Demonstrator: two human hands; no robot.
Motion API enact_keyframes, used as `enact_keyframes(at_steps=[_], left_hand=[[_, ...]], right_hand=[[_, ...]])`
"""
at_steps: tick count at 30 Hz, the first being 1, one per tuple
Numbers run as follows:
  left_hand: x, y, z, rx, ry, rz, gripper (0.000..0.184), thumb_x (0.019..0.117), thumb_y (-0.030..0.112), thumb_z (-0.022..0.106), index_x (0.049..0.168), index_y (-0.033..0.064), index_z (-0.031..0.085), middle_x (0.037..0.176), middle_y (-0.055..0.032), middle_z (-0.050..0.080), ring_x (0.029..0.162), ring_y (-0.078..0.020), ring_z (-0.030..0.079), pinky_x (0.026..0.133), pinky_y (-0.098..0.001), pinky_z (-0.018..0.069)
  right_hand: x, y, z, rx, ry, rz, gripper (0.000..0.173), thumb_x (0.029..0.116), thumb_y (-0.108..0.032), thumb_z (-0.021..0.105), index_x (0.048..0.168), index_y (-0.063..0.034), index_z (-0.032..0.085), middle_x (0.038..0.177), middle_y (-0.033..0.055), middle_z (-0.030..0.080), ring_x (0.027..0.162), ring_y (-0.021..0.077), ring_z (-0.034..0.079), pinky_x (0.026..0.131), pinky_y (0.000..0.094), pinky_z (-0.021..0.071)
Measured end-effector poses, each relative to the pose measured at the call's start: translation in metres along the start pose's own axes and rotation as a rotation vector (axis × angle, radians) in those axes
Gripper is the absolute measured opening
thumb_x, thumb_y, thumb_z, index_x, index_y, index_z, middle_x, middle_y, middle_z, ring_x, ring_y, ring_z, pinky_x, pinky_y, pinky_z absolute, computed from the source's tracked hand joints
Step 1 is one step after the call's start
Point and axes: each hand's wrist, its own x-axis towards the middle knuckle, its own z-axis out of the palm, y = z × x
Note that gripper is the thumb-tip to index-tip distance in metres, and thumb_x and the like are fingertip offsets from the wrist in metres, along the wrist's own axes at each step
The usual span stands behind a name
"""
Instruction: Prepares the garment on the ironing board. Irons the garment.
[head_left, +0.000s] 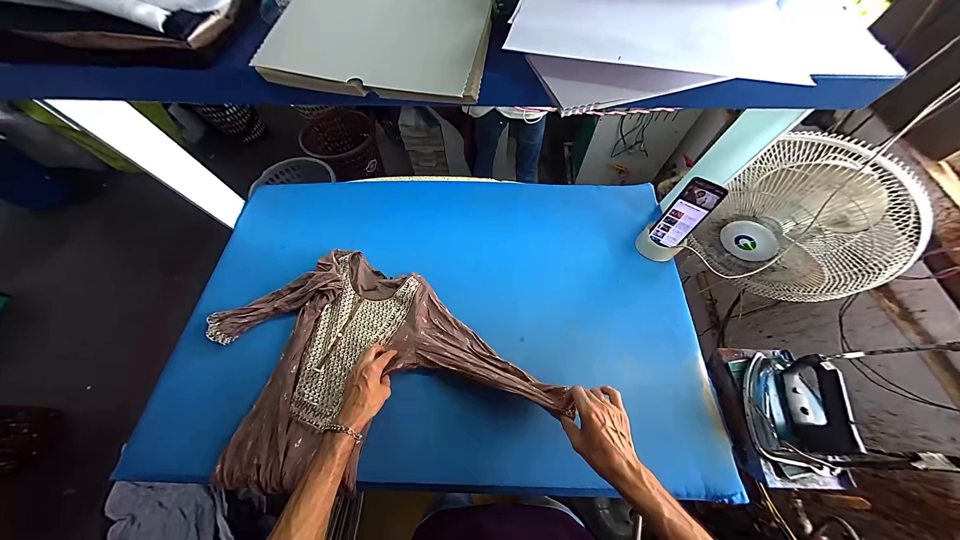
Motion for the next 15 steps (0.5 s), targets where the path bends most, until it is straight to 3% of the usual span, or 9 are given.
enact_keyframes(at_steps=[1,3,5,7,9,10,12,14,15], left_hand=[[0.000,-0.001,0.000,-0.011,0.007,-0.006,0.045,0.0849,-0.006,0.069,0.128,0.0071,0.070,0.135,-0.0180,0.060,0.123,-0.0364,0.060,0.102,-0.0545,0.0516],[0.003,-0.002,0.001,-0.005,0.004,-0.013,0.047,0.0836,-0.006,0.070,0.129,0.0088,0.070,0.133,-0.0174,0.061,0.121,-0.0364,0.061,0.100,-0.0551,0.0525],[0.008,-0.001,-0.001,0.013,-0.012,-0.014,0.049,0.0828,-0.005,0.071,0.129,0.0094,0.069,0.130,-0.0176,0.061,0.118,-0.0363,0.062,0.097,-0.0548,0.0537],[0.007,0.005,-0.003,0.083,-0.034,-0.015,0.050,0.0828,-0.002,0.072,0.131,0.0095,0.067,0.131,-0.0184,0.060,0.118,-0.0370,0.062,0.096,-0.0543,0.0547],[-0.001,0.016,-0.002,0.212,-0.057,-0.019,0.058,0.0805,-0.001,0.072,0.137,0.0072,0.062,0.137,-0.0225,0.056,0.119,-0.0416,0.061,0.090,-0.0564,0.0566],[-0.006,0.019,-0.001,0.269,-0.059,-0.025,0.061,0.0799,-0.001,0.072,0.140,0.0064,0.060,0.139,-0.0245,0.055,0.119,-0.0439,0.061,0.088,-0.0570,0.0570],[-0.013,0.015,-0.004,0.273,-0.027,-0.056,0.054,0.0864,-0.004,0.066,0.139,0.0066,0.061,0.136,-0.0252,0.057,0.119,-0.0459,0.060,0.087,-0.0587,0.0569],[-0.003,0.011,-0.022,0.085,-0.006,-0.171,0.034,0.0976,0.001,0.057,0.129,0.0042,0.069,0.130,-0.0243,0.063,0.118,-0.0442,0.062,0.095,-0.0629,0.0528],[0.008,0.011,-0.039,-0.028,-0.018,-0.264,0.029,0.1018,0.005,0.053,0.124,0.0008,0.070,0.124,-0.0265,0.066,0.116,-0.0455,0.064,0.097,-0.0665,0.0498]], right_hand=[[0.001,-0.001,-0.003,0.024,-0.076,0.011,0.016,0.0854,-0.021,0.069,0.100,-0.0132,0.070,0.085,0.0021,0.071,0.084,0.0219,0.069,0.094,0.0495,0.0487],[0.006,-0.001,-0.003,0.017,-0.205,-0.003,0.020,0.0899,-0.022,0.062,0.104,-0.0142,0.074,0.092,0.0053,0.073,0.090,0.0241,0.069,0.094,0.0497,0.0480],[0.015,-0.005,-0.008,-0.033,-0.261,-0.011,0.018,0.0909,-0.021,0.061,0.097,-0.0159,0.077,0.099,0.0087,0.070,0.102,0.0287,0.065,0.106,0.0560,0.0392],[0.022,-0.009,-0.020,-0.052,-0.100,-0.032,0.011,0.0894,-0.015,0.066,0.091,-0.0152,0.077,0.107,0.0106,0.069,0.113,0.0327,0.063,0.118,0.0664,0.0261],[0.027,-0.009,-0.029,-0.054,0.081,-0.056,0.007,0.0874,-0.013,0.069,0.090,-0.0142,0.075,0.098,0.0072,0.068,0.104,0.0298,0.065,0.118,0.0664,0.0266],[0.023,-0.010,-0.032,-0.034,0.056,-0.070,0.006,0.0883,-0.014,0.068,0.090,-0.0138,0.073,0.088,0.0046,0.068,0.095,0.0256,0.067,0.117,0.0626,0.0314],[0.009,-0.017,-0.038,0.112,-0.276,-0.061,0.014,0.0944,-0.022,0.063,0.096,-0.0146,0.074,0.084,0.0027,0.072,0.088,0.0213,0.071,0.111,0.0543,0.0416],[0.009,-0.017,-0.040,0.391,-0.606,-0.033,0.023,0.0970,-0.032,0.063,0.102,-0.0124,0.075,0.086,0.0070,0.073,0.084,0.0246,0.070,0.087,0.0533,0.0528],[0.017,-0.012,-0.033,0.552,-0.649,-0.028,0.025,0.0964,-0.033,0.066,0.100,-0.0102,0.076,0.084,0.0076,0.072,0.079,0.0231,0.069,0.077,0.0512,0.0550]])
